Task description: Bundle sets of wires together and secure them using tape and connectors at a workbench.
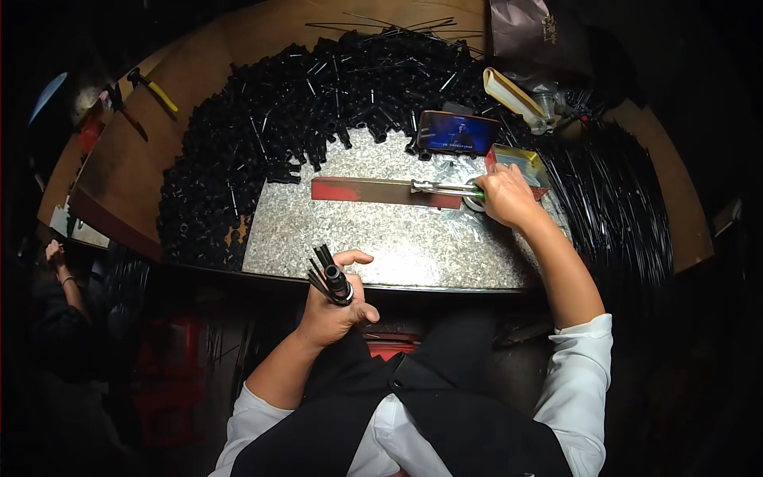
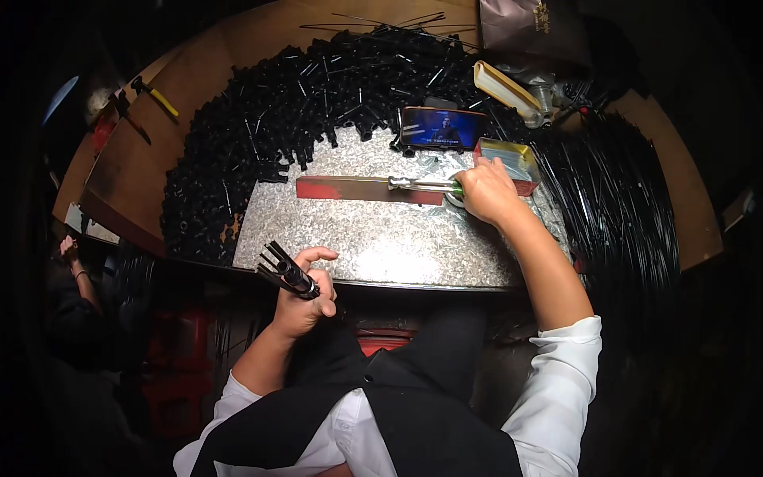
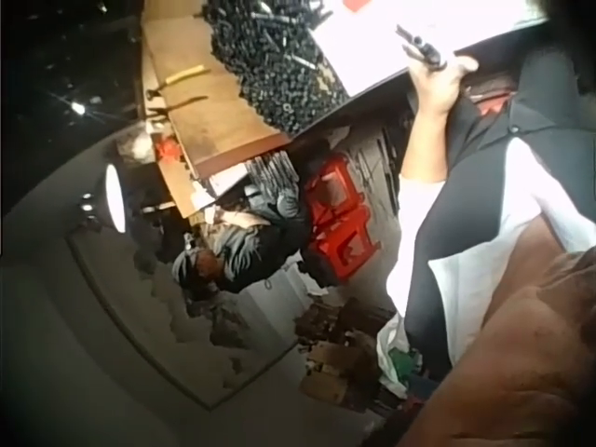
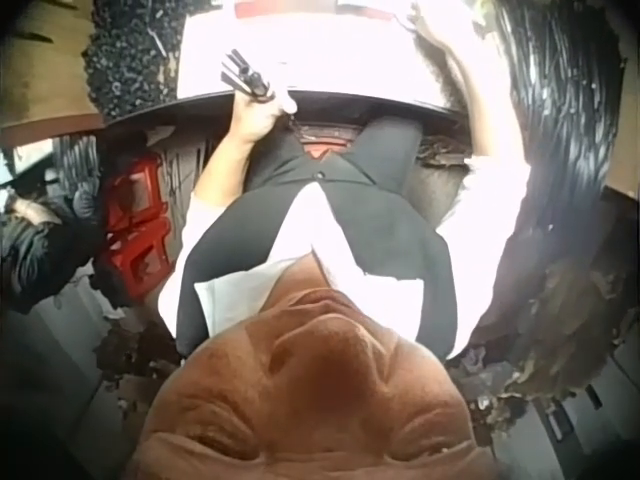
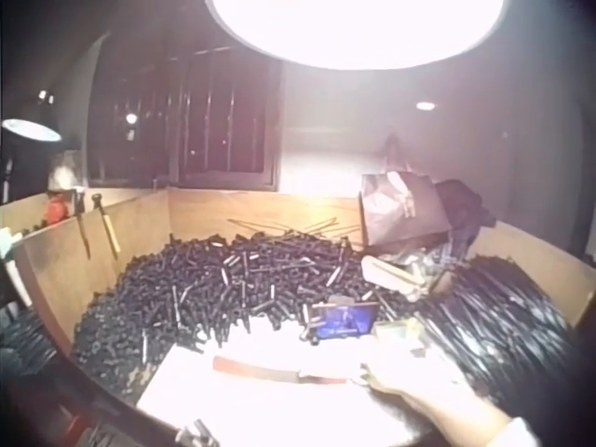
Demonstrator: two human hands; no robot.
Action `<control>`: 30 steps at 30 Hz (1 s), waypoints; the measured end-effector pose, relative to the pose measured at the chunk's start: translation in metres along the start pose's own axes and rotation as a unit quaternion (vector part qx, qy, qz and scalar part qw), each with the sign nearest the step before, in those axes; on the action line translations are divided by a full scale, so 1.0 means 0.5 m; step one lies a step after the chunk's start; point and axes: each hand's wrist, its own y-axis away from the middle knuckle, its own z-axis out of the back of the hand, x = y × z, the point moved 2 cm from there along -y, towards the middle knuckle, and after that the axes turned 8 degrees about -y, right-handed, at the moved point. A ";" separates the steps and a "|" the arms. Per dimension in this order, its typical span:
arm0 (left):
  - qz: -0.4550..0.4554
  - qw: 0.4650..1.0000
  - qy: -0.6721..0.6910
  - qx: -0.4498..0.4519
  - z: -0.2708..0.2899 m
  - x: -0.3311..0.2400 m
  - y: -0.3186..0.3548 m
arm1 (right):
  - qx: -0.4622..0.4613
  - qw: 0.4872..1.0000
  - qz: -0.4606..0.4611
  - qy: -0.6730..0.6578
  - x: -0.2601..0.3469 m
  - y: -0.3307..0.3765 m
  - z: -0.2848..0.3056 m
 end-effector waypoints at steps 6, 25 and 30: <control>0.026 0.998 -0.049 0.027 0.006 0.019 0.000 | 0.006 1.000 0.005 0.019 0.011 -0.007 0.000; 0.044 0.999 -0.003 0.026 -0.019 0.011 -0.007 | -0.163 0.880 0.114 -0.430 0.251 0.096 0.038; 0.036 0.999 0.022 0.001 -0.022 0.005 -0.003 | -0.169 0.811 0.141 -0.543 0.365 0.127 0.031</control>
